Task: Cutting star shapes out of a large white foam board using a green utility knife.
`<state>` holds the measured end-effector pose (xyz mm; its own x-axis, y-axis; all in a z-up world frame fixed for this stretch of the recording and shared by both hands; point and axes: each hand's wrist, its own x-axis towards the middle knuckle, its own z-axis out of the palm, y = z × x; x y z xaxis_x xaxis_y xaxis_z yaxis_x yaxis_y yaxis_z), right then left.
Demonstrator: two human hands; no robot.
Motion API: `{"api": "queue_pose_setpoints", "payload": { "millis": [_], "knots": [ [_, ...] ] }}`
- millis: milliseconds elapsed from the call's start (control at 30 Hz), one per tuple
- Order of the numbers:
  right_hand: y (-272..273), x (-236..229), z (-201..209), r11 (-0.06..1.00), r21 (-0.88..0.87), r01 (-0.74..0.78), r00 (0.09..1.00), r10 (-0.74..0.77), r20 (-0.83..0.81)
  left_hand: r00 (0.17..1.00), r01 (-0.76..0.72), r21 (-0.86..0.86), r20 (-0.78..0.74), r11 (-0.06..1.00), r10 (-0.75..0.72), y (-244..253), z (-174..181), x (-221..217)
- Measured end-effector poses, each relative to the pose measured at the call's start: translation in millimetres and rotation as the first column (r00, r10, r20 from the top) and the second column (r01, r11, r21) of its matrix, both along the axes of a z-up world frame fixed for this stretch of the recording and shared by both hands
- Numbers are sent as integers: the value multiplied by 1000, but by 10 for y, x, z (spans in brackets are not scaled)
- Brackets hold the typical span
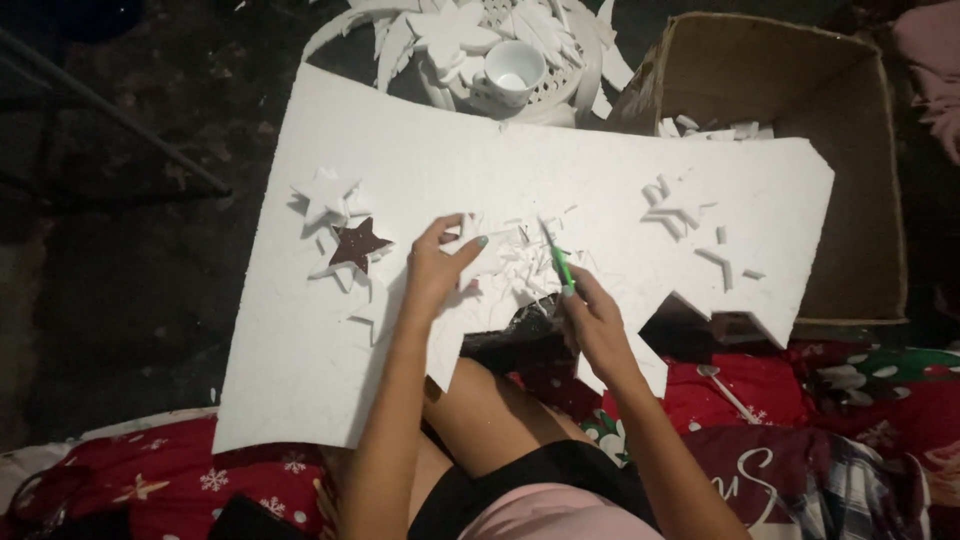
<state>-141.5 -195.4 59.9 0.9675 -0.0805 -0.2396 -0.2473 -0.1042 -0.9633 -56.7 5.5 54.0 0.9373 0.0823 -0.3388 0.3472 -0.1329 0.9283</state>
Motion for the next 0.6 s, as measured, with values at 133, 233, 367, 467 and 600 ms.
{"api": "queue_pose_setpoints", "payload": {
  "millis": [133,233,367,467,600],
  "knots": [
    [-17,45,-147,979,-194,-61,996,46,-82,996,92,103,-2,990,-93,121,102,162],
    [80,72,-110,913,-376,-160,987,137,-87,989,150,135,-2,979,-151,241,-223,319],
    [209,158,-144,838,-501,-215,972,231,-32,993,115,216,-20,970,-113,294,-524,424],
    [304,233,-135,791,-568,-228,964,267,-16,992,123,240,-20,963,-121,272,-511,440],
    [371,279,-124,691,-660,-295,940,334,-70,989,149,264,-38,953,-145,236,-494,440]
  ]
}}
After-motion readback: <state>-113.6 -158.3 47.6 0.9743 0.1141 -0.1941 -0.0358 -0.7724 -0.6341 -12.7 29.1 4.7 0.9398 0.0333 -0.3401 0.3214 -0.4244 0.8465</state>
